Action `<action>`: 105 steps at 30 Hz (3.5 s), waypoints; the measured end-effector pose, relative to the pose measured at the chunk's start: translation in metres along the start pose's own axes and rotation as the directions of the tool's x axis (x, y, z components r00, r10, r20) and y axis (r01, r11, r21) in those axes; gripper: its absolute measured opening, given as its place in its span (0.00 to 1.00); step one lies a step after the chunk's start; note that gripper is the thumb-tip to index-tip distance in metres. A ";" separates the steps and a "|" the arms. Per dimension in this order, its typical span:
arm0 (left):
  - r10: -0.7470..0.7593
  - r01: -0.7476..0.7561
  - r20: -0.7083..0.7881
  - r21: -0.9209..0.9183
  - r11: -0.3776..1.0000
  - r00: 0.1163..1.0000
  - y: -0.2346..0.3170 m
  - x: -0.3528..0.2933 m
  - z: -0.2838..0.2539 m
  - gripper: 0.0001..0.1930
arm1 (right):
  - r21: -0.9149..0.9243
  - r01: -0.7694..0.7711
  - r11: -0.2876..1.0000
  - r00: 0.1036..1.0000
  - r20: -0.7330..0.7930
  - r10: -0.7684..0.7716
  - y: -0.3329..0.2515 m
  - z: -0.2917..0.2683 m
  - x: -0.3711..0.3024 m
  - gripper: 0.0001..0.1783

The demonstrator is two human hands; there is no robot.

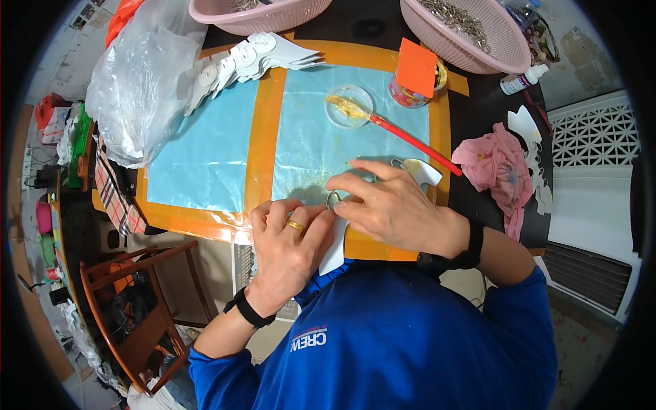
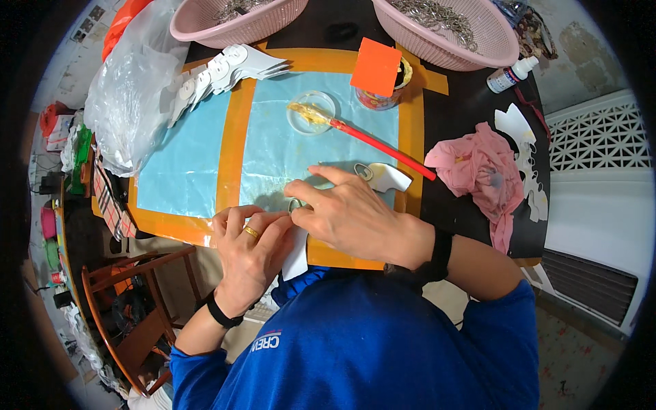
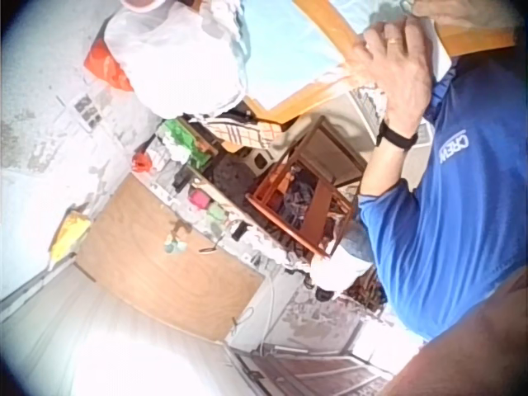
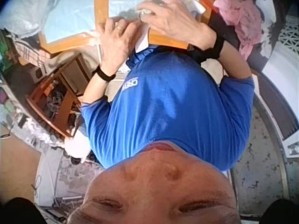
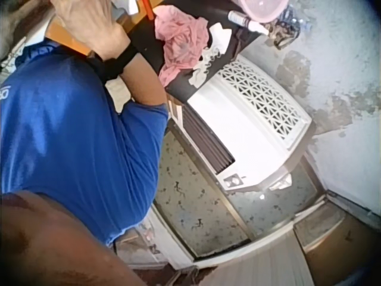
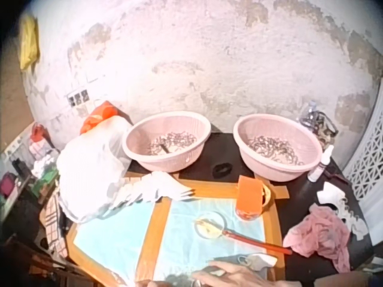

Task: Applying glue and attaching metal rings to wing-shaped shoe decorative components.

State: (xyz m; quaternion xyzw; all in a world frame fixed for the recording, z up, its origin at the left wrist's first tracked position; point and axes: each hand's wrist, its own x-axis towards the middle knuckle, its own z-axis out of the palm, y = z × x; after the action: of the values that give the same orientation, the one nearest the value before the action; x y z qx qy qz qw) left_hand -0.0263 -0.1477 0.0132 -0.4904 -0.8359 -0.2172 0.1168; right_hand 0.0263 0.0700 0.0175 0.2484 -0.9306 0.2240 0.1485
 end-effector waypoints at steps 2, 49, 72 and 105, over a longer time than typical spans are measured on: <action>-0.027 0.027 -0.006 -0.004 1.000 1.000 0.002 -0.001 0.002 0.18 | -0.075 0.014 0.997 1.000 0.004 -0.014 0.000 0.001 -0.001 0.07; -0.108 0.108 0.161 0.009 0.994 0.981 0.011 -0.023 -0.003 0.18 | -0.204 0.271 0.941 0.931 0.302 -0.203 -0.014 -0.018 -0.012 0.14; -0.139 0.147 0.101 -0.080 0.986 0.985 0.007 -0.032 0.011 0.21 | -0.224 0.199 0.954 0.937 0.329 -0.118 -0.017 -0.034 -0.006 0.20; 0.152 -0.162 0.150 0.061 0.985 0.977 -0.022 -0.039 0.007 0.23 | -0.084 0.189 0.978 0.951 0.263 -0.161 -0.003 -0.033 -0.004 0.21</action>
State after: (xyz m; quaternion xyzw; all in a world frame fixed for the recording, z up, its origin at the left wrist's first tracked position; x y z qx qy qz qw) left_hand -0.0257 -0.1838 -0.0144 -0.5649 -0.8081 -0.1404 0.0903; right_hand 0.0366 0.0857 0.0457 0.3483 -0.9271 0.1252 0.0601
